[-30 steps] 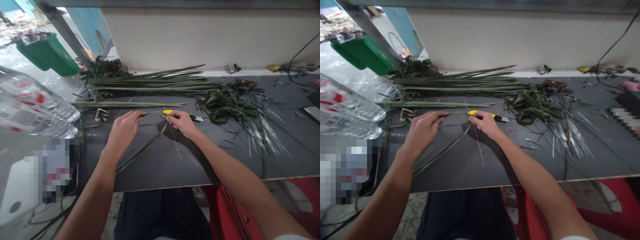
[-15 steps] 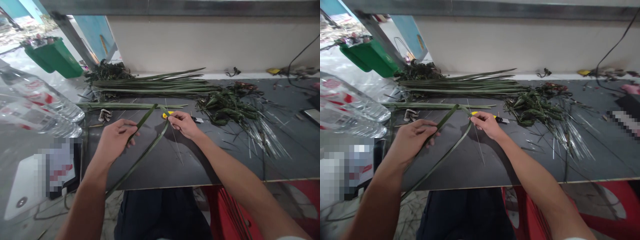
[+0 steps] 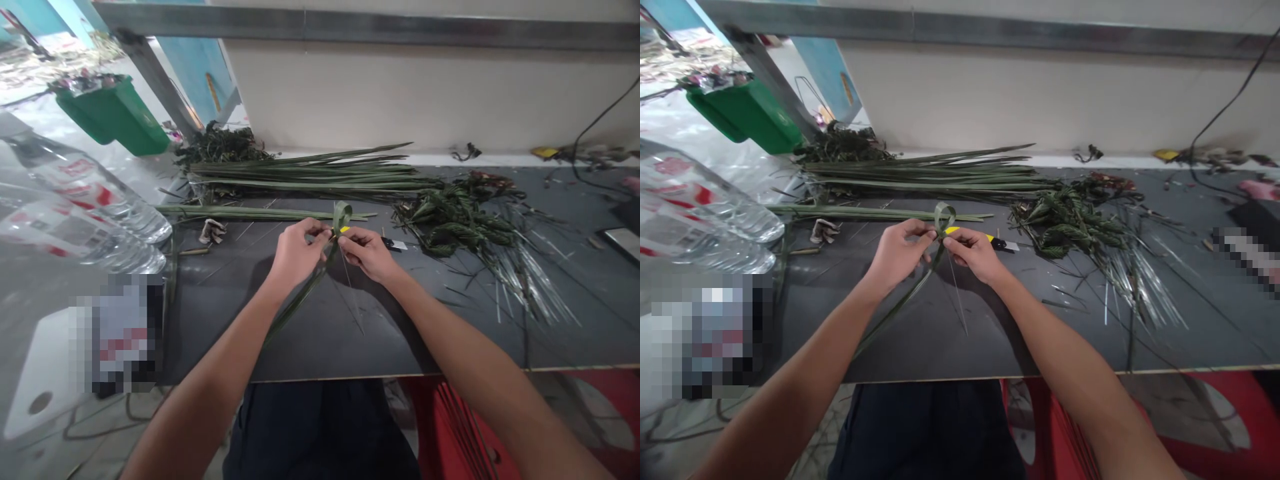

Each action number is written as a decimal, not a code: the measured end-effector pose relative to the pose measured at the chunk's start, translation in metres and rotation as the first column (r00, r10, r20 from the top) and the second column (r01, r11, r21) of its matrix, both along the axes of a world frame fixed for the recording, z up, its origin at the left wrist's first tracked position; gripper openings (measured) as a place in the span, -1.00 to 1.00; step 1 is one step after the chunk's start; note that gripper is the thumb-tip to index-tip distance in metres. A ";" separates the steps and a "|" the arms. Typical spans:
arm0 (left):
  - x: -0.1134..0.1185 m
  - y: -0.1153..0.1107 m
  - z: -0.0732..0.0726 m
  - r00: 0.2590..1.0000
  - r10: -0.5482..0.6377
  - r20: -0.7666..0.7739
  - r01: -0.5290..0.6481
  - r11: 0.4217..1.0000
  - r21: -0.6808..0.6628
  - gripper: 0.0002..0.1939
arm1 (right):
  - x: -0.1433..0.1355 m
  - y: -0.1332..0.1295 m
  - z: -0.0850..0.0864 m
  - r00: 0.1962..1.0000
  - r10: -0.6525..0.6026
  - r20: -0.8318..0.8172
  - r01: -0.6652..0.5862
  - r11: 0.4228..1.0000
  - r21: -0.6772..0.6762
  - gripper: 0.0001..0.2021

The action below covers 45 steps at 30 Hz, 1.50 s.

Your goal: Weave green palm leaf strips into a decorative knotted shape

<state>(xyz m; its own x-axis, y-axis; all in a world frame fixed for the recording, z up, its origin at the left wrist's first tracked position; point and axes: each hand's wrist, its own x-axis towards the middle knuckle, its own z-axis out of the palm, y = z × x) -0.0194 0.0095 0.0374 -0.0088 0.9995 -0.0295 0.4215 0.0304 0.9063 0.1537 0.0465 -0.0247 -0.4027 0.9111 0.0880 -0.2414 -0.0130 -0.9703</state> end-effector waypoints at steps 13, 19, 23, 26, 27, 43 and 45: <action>0.000 -0.003 -0.012 1.000 0.017 0.020 -0.020 0.994 0.110 -0.85 | -0.004 0.000 0.003 0.997 -0.047 0.056 0.046 0.999 0.026 -0.58; -0.002 0.004 -0.009 0.929 0.109 0.355 -0.097 0.994 -0.050 -0.84 | -0.004 -0.002 0.004 0.989 -0.043 0.144 0.034 0.997 0.063 -0.60; -0.004 0.004 -0.009 0.898 0.087 0.432 -0.073 0.996 -0.048 -0.79 | -0.004 -0.003 0.006 0.985 -0.022 0.172 0.006 0.996 0.090 -0.61; -0.006 0.004 -0.012 0.884 0.057 0.465 -0.031 0.997 -0.065 -0.77 | -0.004 -0.003 0.006 0.986 -0.034 0.162 0.020 0.996 0.083 -0.61; -0.006 0.003 -0.013 0.880 0.046 0.473 -0.009 0.997 -0.081 -0.77 | -0.003 -0.003 0.006 0.988 -0.041 0.147 0.031 0.997 0.074 -0.60; -0.020 -0.034 -0.005 0.951 -0.162 0.263 0.216 0.957 -0.192 -0.22 | -0.004 0.001 0.006 0.979 -0.162 -0.127 0.137 0.973 -0.185 -0.58; -0.023 -0.035 -0.007 0.955 -0.183 0.231 0.236 0.945 -0.226 -0.27 | -0.003 0.001 0.006 0.977 -0.163 -0.136 0.134 0.971 -0.201 -0.57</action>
